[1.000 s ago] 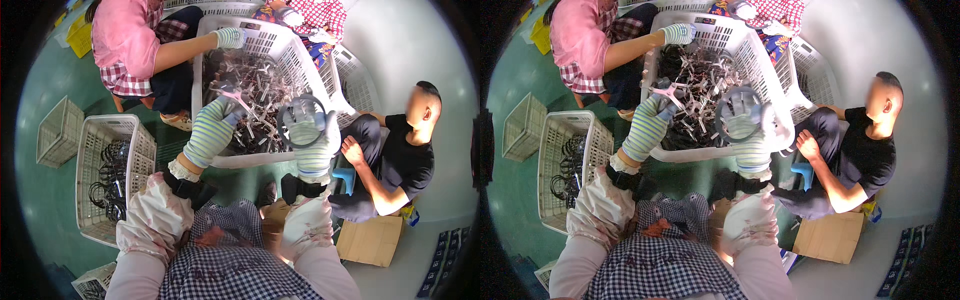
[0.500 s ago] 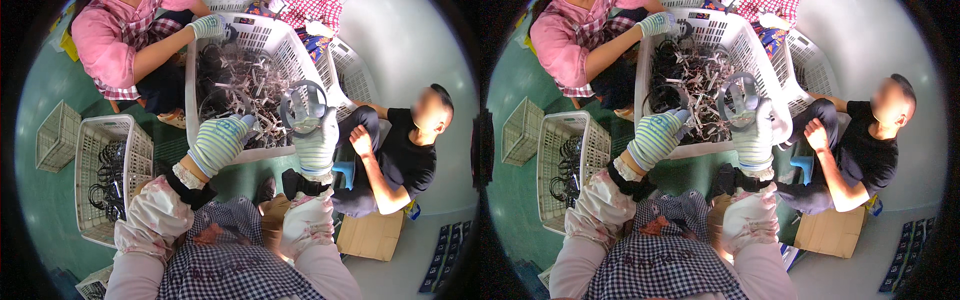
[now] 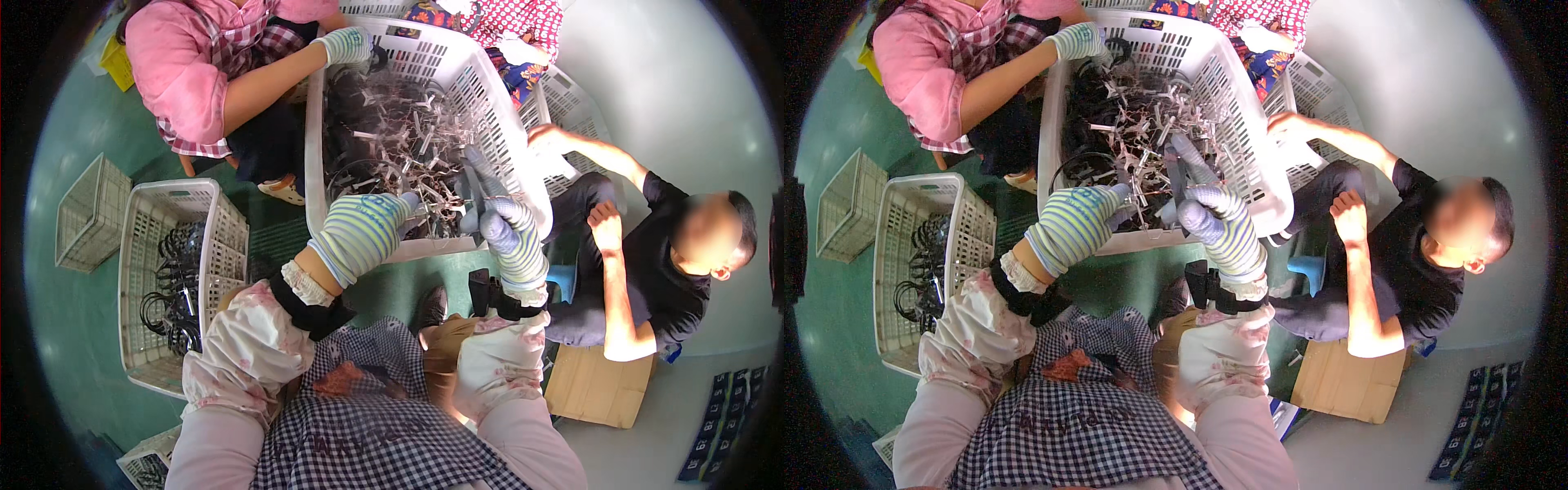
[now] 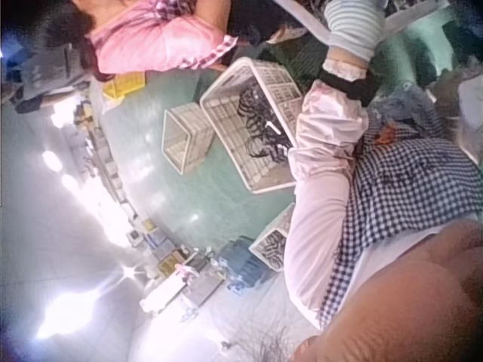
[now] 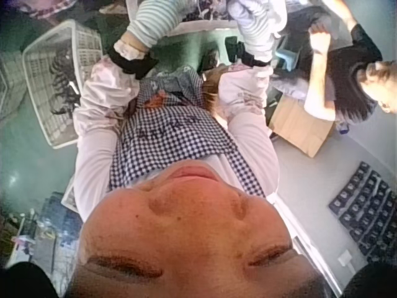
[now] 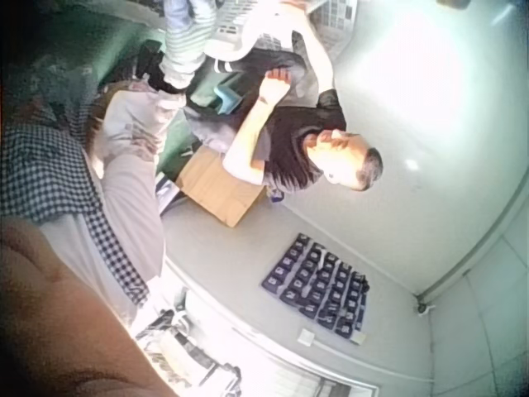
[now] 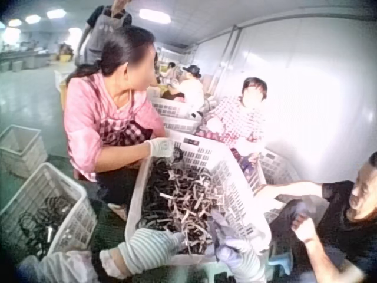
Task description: Sorting and inspecting small grey components from a central basket into separate bins.
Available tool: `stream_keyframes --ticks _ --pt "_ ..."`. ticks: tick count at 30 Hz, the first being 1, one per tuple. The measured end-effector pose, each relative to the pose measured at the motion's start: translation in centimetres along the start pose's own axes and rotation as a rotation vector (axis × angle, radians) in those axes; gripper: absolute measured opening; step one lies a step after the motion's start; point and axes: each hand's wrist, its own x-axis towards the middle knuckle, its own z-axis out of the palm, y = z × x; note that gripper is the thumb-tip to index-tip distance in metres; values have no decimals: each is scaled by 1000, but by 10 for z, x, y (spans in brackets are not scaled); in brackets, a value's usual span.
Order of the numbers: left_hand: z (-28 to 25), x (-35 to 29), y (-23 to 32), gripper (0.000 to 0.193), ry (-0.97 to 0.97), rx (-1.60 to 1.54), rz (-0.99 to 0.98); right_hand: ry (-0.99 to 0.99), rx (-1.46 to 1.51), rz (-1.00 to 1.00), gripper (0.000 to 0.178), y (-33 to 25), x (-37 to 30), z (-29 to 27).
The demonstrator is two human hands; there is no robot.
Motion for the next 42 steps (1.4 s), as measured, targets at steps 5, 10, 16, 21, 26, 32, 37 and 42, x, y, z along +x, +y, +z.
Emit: stream_keyframes --ticks 5,10,16,21,26,32,37,42 --pt "2 -2 0 21 27 -69 -1 -15 32 430 35 -11 4 -6" --pt "8 -2 -1 22 27 -43 -3 -97 80 688 25 -22 15 -3" --pt "13 -4 -1 21 -32 -17 -18 -249 -266 368 21 -5 10 -2" --pt "12 -8 0 23 -132 16 -34 -406 -346 456 22 -11 11 6" --pt "29 -3 -24 25 -8 -246 -52 -229 -134 707 31 -11 3 4" --pt "17 6 -23 25 -17 -620 -279 196 -499 111 91 -13 6 34" --pt "4 -3 -9 21 -115 -1164 -366 326 -504 44 65 -12 18 69" --pt "1 -3 -3 22 -156 -1153 -409 381 -496 67 44 -4 13 75"
